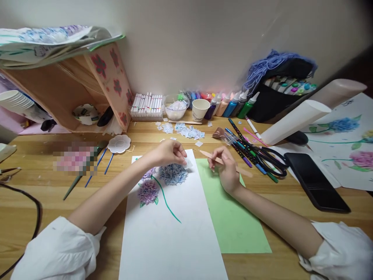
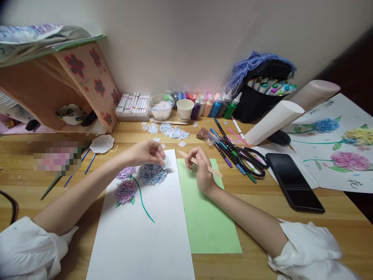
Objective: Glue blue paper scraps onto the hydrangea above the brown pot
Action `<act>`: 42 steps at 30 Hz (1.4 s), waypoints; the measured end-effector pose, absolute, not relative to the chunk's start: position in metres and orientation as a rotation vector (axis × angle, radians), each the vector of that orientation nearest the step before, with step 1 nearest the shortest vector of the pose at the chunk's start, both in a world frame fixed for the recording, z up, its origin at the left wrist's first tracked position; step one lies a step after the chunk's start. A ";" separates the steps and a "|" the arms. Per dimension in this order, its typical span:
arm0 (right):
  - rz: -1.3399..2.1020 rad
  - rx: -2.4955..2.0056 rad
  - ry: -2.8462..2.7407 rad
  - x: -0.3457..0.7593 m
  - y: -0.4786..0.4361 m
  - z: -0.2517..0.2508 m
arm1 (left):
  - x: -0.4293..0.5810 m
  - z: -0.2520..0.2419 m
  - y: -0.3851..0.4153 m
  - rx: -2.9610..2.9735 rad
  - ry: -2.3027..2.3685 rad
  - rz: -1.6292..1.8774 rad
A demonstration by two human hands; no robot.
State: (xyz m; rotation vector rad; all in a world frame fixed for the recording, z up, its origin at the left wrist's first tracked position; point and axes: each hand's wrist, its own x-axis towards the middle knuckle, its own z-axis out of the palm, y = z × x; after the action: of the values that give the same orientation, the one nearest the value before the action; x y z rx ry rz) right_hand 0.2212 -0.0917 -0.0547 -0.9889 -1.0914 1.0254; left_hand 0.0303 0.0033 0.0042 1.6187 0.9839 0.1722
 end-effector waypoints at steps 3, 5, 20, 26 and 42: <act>0.982 -0.945 -1.219 0.223 -0.098 -0.054 | 0.036 -0.001 0.010 1.694 0.967 0.075; 0.978 -0.978 -1.356 0.223 -0.100 -0.054 | 0.038 -0.002 0.014 1.752 0.947 0.023; 1.271 -1.209 -1.482 0.222 -0.092 -0.048 | 0.046 0.004 0.017 2.016 0.962 -0.140; 1.291 -1.227 -1.554 0.222 -0.092 -0.048 | 0.038 0.014 0.025 2.057 1.009 -0.084; 1.243 -1.210 -1.567 0.209 -0.069 -0.047 | -0.002 0.055 0.049 2.205 1.380 0.063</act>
State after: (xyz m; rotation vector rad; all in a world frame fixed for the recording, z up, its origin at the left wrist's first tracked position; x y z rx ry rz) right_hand 0.2093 -0.0689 -0.0475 -1.2101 -1.5669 1.2434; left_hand -0.0017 0.0487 0.0546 2.2046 1.3797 0.0634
